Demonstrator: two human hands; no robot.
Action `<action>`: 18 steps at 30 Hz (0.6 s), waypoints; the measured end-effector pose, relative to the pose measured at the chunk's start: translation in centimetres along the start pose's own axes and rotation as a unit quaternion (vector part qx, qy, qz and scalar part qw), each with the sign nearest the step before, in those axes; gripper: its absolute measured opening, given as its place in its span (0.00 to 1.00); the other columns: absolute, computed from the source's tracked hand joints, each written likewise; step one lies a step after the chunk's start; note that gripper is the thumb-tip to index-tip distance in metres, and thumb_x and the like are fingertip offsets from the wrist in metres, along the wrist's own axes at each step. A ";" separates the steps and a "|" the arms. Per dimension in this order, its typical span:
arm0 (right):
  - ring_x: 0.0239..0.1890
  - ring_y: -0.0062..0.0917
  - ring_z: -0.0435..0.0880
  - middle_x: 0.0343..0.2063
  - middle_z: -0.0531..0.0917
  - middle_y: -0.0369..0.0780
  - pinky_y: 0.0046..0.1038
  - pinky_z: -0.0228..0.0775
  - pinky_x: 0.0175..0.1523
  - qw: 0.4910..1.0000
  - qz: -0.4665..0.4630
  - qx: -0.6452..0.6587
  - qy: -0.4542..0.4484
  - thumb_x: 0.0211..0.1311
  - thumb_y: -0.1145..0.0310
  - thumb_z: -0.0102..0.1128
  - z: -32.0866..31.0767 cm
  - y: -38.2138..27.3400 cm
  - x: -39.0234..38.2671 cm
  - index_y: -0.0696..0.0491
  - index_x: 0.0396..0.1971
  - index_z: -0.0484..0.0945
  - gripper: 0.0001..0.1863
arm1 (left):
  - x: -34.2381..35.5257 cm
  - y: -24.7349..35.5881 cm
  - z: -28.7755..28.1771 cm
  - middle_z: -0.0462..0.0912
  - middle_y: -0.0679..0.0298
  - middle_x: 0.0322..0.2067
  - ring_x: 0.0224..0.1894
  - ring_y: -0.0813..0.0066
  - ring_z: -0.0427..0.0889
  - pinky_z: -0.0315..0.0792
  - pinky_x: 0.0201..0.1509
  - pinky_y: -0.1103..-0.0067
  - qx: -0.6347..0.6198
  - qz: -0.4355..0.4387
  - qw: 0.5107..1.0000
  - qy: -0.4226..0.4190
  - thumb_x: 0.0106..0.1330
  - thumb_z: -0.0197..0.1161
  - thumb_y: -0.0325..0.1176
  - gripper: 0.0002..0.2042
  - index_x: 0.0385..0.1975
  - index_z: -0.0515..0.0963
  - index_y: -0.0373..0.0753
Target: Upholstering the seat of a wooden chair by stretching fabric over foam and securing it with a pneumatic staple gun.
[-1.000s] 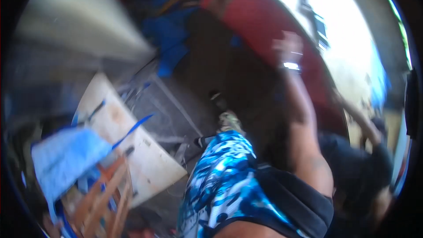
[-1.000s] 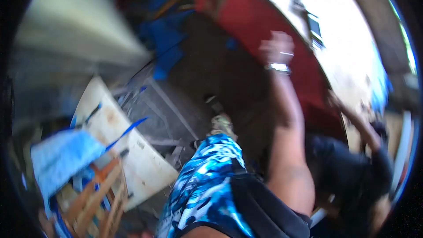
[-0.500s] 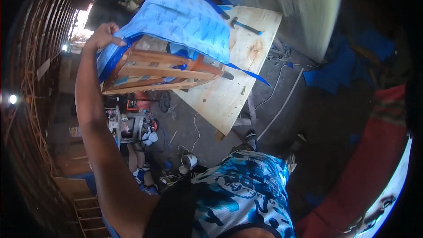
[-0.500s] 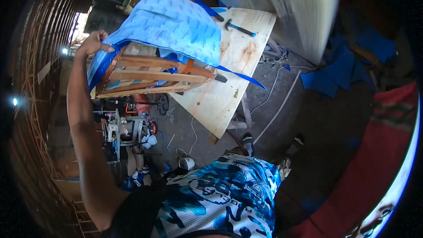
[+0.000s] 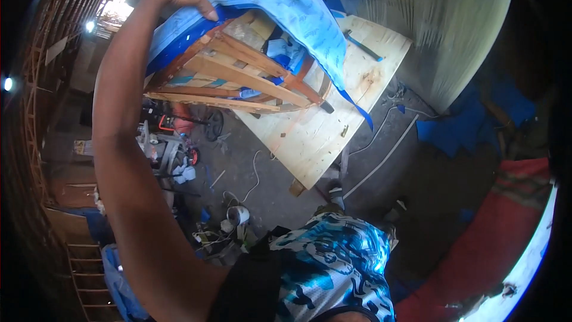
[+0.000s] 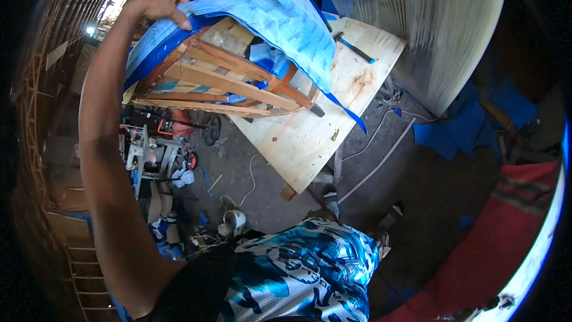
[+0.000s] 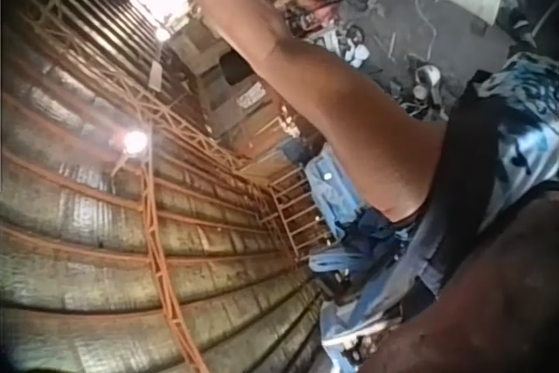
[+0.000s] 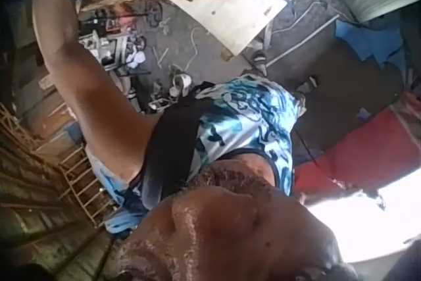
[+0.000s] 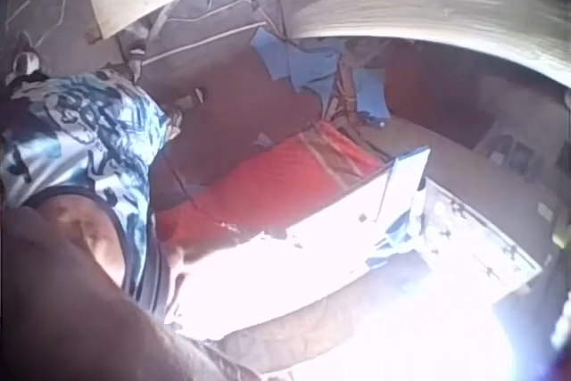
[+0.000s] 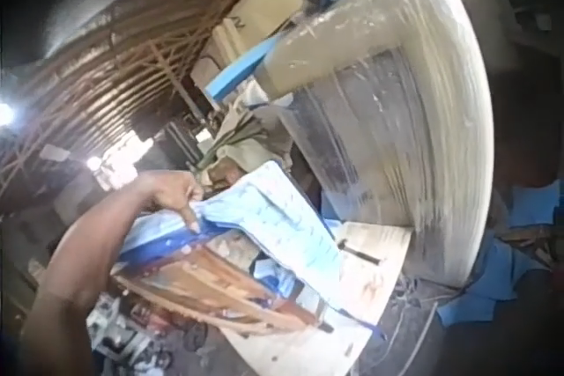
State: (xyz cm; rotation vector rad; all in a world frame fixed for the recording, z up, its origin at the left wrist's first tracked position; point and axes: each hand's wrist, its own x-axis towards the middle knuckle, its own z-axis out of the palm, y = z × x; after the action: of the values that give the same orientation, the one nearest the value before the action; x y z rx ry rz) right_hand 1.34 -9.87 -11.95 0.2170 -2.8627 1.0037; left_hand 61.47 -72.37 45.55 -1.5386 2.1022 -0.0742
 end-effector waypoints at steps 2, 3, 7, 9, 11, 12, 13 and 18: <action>0.45 0.28 0.79 0.44 0.82 0.43 0.33 0.75 0.51 0.999 0.008 0.048 0.022 0.70 0.66 0.64 -1.2 -3.8 -5.4 0.59 0.57 0.77 0.20 | 0.0 1.0 -0.6 0.82 0.65 0.31 0.30 0.72 0.79 0.71 0.32 0.71 -0.031 -0.032 0.999 -0.023 0.52 0.81 0.37 0.18 0.33 0.77 0.35; 0.45 0.28 0.79 0.44 0.82 0.43 0.33 0.75 0.51 0.997 0.017 0.068 0.035 0.71 0.66 0.64 -1.6 -6.4 -8.6 0.59 0.57 0.76 0.20 | 0.2 1.1 -0.8 0.83 0.63 0.35 0.33 0.68 0.81 0.73 0.35 0.69 -0.039 -0.053 0.997 -0.037 0.57 0.78 0.38 0.18 0.37 0.78 0.34; 0.45 0.26 0.78 0.45 0.81 0.42 0.32 0.75 0.51 0.949 0.028 0.218 -0.227 0.72 0.65 0.64 -2.0 -19.9 -21.3 0.59 0.58 0.76 0.20 | 0.4 0.4 -0.8 0.89 0.58 0.43 0.39 0.61 0.88 0.81 0.40 0.64 -0.081 -0.075 0.989 -0.101 0.64 0.74 0.39 0.19 0.48 0.82 0.33; 0.40 0.23 0.78 0.42 0.82 0.39 0.28 0.75 0.46 0.866 -0.031 0.261 -0.425 0.73 0.63 0.62 -2.1 -27.7 -27.2 0.60 0.56 0.76 0.19 | 0.6 -0.3 -0.2 0.91 0.60 0.38 0.33 0.70 0.90 0.85 0.36 0.70 -0.113 -0.015 0.984 -0.139 0.52 0.83 0.33 0.21 0.45 0.86 0.37; 0.31 0.18 0.79 0.36 0.83 0.35 0.23 0.74 0.38 0.735 -0.029 0.410 -0.539 0.73 0.59 0.61 -2.3 -35.6 -32.6 0.60 0.53 0.77 0.20 | 0.6 -1.1 0.2 0.91 0.58 0.39 0.34 0.64 0.92 0.87 0.37 0.62 -0.096 0.050 0.988 -0.111 0.53 0.82 0.34 0.23 0.49 0.86 0.38; 0.27 0.18 0.78 0.30 0.82 0.35 0.23 0.71 0.33 0.713 -0.106 0.460 -0.519 0.74 0.55 0.60 -2.3 -39.4 -34.9 0.59 0.47 0.77 0.19 | 0.8 -1.3 0.1 0.91 0.58 0.39 0.35 0.65 0.92 0.87 0.38 0.62 -0.091 0.033 0.990 -0.098 0.52 0.83 0.35 0.24 0.50 0.86 0.38; 0.23 0.18 0.77 0.24 0.80 0.35 0.24 0.68 0.28 0.676 -0.190 0.494 -0.512 0.74 0.51 0.60 -2.5 -43.0 -36.7 0.58 0.42 0.78 0.21 | 1.0 -1.5 0.3 0.91 0.57 0.39 0.35 0.65 0.92 0.87 0.39 0.62 -0.092 0.014 0.992 -0.088 0.52 0.83 0.35 0.24 0.50 0.86 0.39; 0.33 0.15 0.80 0.30 0.83 0.34 0.24 0.73 0.38 0.549 -0.247 0.539 -0.589 0.69 0.49 0.65 -2.8 -56.9 -40.4 0.60 0.51 0.80 0.27 | 1.7 -1.9 0.5 0.91 0.56 0.39 0.35 0.64 0.92 0.88 0.41 0.62 -0.049 0.048 0.995 -0.066 0.50 0.84 0.36 0.25 0.50 0.86 0.40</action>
State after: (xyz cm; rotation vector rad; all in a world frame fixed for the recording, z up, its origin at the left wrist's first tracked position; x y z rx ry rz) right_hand 50.79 -48.01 19.39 2.3337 -1.6620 3.0015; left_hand 62.99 -74.44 45.08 -1.4542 2.0979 0.1633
